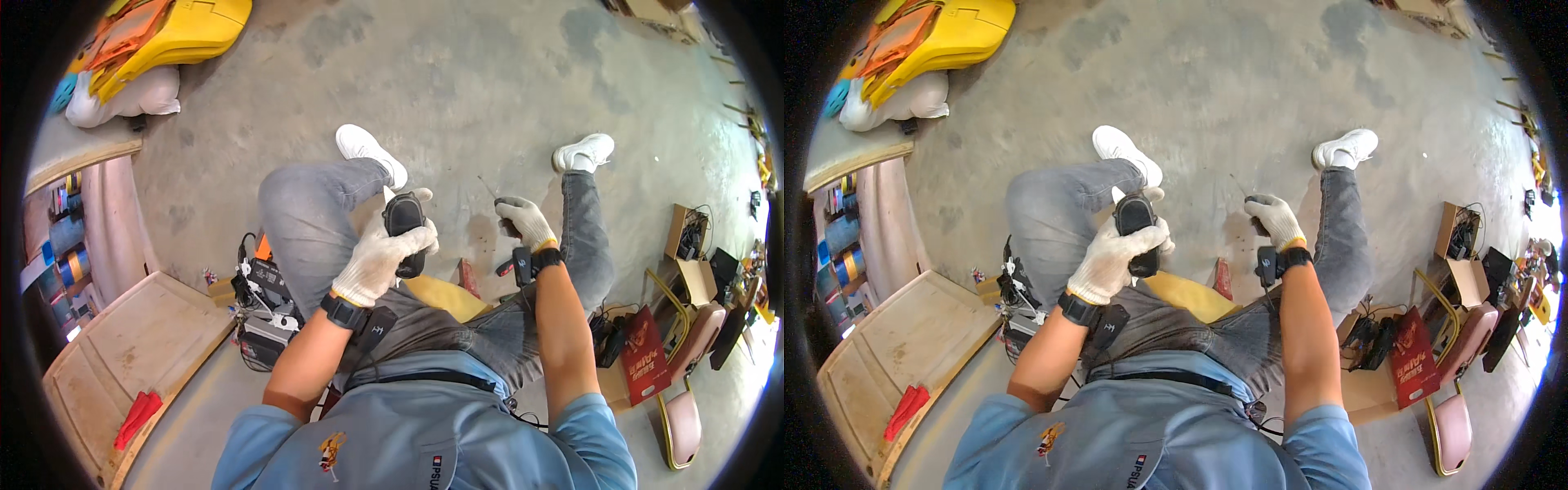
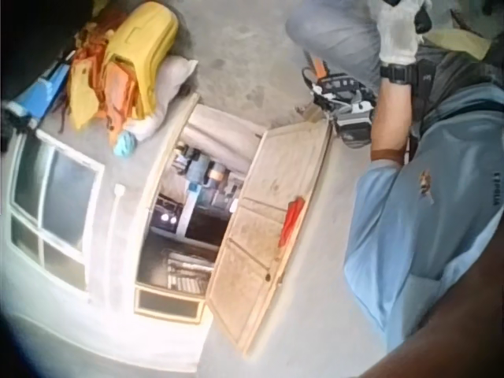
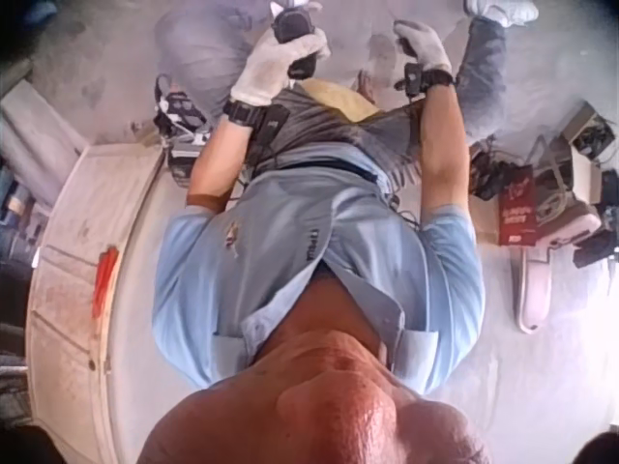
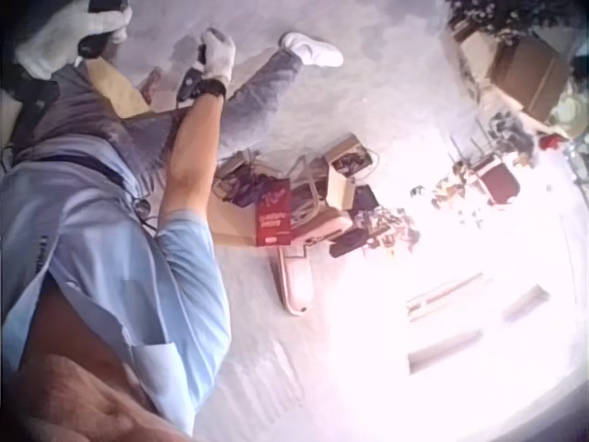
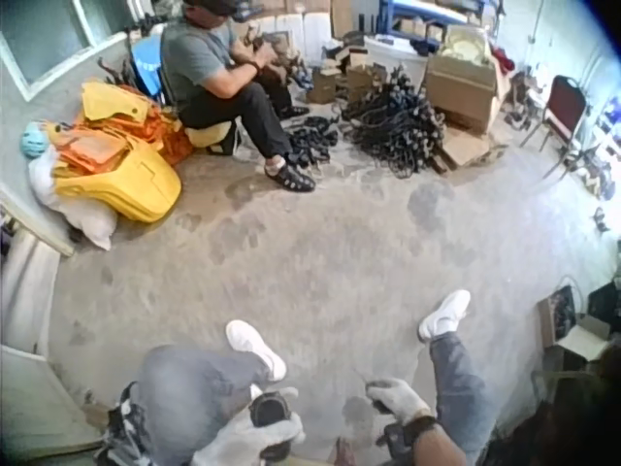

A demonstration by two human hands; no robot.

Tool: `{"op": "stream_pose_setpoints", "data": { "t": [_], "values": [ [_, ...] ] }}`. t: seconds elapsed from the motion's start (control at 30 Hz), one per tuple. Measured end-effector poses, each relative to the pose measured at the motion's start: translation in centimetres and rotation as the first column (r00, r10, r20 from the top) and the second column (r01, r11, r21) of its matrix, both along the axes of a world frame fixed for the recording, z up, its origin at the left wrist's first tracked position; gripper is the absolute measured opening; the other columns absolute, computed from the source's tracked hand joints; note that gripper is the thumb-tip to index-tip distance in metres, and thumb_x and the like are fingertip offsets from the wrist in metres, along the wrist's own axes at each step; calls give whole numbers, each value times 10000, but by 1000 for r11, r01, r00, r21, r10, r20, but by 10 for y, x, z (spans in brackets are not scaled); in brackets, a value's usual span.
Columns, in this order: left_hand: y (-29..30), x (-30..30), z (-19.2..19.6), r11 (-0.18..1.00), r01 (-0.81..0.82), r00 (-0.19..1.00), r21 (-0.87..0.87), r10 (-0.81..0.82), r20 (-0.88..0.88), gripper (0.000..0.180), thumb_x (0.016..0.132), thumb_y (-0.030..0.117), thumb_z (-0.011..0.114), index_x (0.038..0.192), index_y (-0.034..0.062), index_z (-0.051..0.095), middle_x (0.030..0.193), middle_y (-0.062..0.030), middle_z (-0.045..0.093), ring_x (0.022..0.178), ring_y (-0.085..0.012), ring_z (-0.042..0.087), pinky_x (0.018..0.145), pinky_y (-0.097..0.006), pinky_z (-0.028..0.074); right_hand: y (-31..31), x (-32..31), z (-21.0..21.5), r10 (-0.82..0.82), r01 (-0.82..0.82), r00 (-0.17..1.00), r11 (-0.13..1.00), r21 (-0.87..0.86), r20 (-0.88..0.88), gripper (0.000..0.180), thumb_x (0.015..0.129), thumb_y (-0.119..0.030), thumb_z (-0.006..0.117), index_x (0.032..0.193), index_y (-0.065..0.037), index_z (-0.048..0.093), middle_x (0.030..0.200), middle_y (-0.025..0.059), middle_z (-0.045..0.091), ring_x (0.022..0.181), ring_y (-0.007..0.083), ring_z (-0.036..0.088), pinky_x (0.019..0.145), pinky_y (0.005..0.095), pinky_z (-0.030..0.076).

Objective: The person uses a screwdriver to drive a screw into a small black plastic component held in their left hand while seated.

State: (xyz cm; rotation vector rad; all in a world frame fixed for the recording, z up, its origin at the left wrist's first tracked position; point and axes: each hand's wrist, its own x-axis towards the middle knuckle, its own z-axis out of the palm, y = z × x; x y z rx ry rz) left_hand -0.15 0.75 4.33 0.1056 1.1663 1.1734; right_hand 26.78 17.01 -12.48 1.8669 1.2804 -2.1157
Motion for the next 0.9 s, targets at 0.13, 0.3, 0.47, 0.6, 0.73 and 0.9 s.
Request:
{"op": "stream_pose_setpoints", "data": {
  "t": [0.13, 0.3, 0.47, 0.6, 0.73, 0.9],
  "values": [
    [-9, 2, -12, 995, -60, 998, 77, 58, 25, 598, 947, 20, 708, 1496, 27, 473, 1004, -69, 697, 888, -168, 676, 812, -320, 568, -5, -5, 104, 72, -69, 994, 997, 36, -80, 452, 937, -215, 709, 1329, 10, 694, 901, 21, 684, 697, 88, 612, 596, 242, 474],
    [-14, 2, -25, 987, -137, 990, 83, 140, -29, 595, 939, -12, 694, 1493, 77, 497, 1150, -115, 712, 960, -181, 699, 857, -319, 605, -35, 6, 192, 121, -103, 955, 991, 81, -271, 458, 962, -183, 682, 1357, 49, 662, 990, 45, 700, 780, 87, 642, 655, 229, 512],
    [-16, 2, -20, 976, -102, 994, 191, 110, -30, 621, 926, -14, 708, 1498, 60, 479, 1134, -130, 708, 922, -187, 700, 831, -327, 599, -62, 20, 227, 82, -79, 915, 997, 24, -395, 437, 970, -123, 648, 1366, 62, 648, 1070, 91, 698, 868, 144, 668, 742, 283, 580],
    [-20, 3, -16, 959, -41, 999, 282, 42, 3, 615, 928, 1, 722, 1485, 31, 465, 1082, -128, 708, 888, -195, 698, 820, -330, 592, -76, 22, 234, 142, -122, 910, 990, 75, -390, 433, 971, -128, 658, 1360, 62, 651, 1066, 89, 702, 876, 139, 671, 741, 277, 583],
    [-24, 1, -17, 941, -28, 1000, 336, 24, 15, 613, 928, 8, 728, 1478, 20, 460, 1034, -119, 709, 875, -200, 701, 821, -333, 592, -85, 21, 243, 181, -134, 911, 980, 149, -371, 428, 975, -132, 658, 1354, 67, 654, 1036, 78, 701, 821, 133, 671, 732, 271, 579],
    [-29, 2, -9, 932, -1, 1000, 363, 4, -9, 612, 932, 17, 732, 1479, 10, 458, 1031, -117, 714, 881, -204, 710, 832, -340, 598, -94, 18, 252, 191, -146, 912, 978, 147, -364, 417, 974, -129, 655, 1340, 71, 657, 1006, 69, 696, 768, 135, 664, 724, 272, 572]
  ]
}}
